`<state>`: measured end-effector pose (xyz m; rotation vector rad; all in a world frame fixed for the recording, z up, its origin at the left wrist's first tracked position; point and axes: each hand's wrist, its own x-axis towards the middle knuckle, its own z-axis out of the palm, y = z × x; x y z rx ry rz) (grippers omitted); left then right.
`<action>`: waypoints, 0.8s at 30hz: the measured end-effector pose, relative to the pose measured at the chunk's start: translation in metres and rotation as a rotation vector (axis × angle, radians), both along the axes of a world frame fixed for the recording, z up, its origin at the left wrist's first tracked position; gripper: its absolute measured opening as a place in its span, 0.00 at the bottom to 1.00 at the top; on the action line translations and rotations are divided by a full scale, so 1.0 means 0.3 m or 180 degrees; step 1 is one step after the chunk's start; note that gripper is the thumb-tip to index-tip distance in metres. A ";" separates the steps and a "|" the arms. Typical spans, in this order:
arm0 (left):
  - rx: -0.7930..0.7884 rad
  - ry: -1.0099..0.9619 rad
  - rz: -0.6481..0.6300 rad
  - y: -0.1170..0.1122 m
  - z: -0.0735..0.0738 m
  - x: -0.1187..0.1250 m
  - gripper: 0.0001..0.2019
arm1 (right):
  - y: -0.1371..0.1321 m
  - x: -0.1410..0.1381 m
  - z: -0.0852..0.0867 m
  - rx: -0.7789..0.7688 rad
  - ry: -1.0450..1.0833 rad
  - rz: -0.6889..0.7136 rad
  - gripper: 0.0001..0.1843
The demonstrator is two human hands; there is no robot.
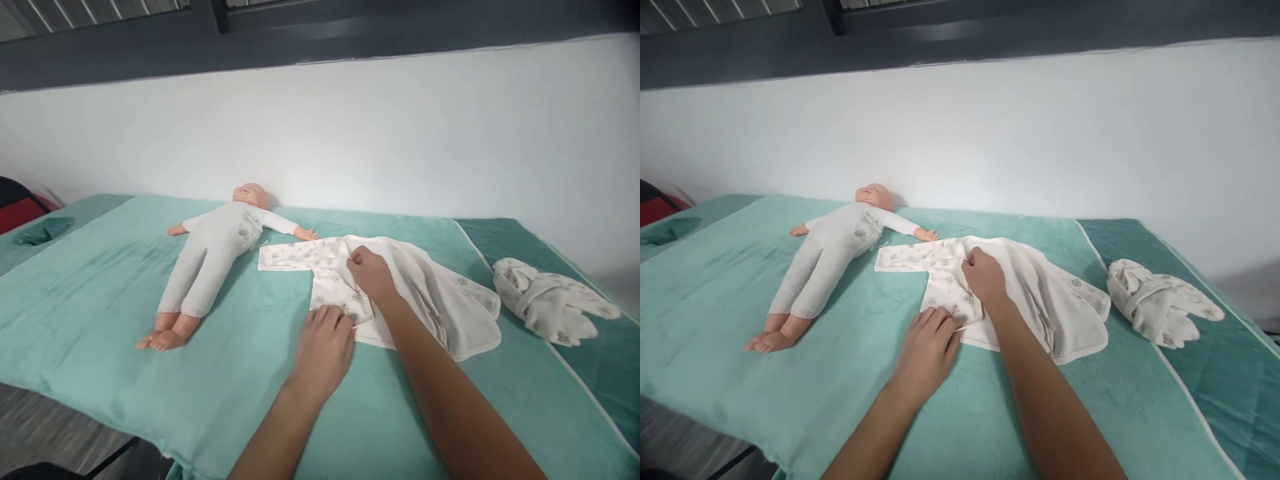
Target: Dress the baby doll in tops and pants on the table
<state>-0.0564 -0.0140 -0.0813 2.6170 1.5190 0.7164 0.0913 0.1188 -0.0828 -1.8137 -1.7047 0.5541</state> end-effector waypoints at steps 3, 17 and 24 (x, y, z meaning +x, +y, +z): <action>0.0036 -0.0225 -0.0303 0.000 -0.010 0.005 0.09 | 0.002 0.033 0.005 -0.0059 0.0136 -0.0266 0.03; -0.0141 0.0045 0.0428 0.283 0.003 -0.211 0.21 | -0.019 0.072 0.046 -0.0604 -0.0530 -0.0690 0.16; 0.0050 0.0022 0.0922 0.254 -0.018 -0.220 0.16 | -0.008 0.075 0.040 -0.0553 -0.0526 -0.0542 0.18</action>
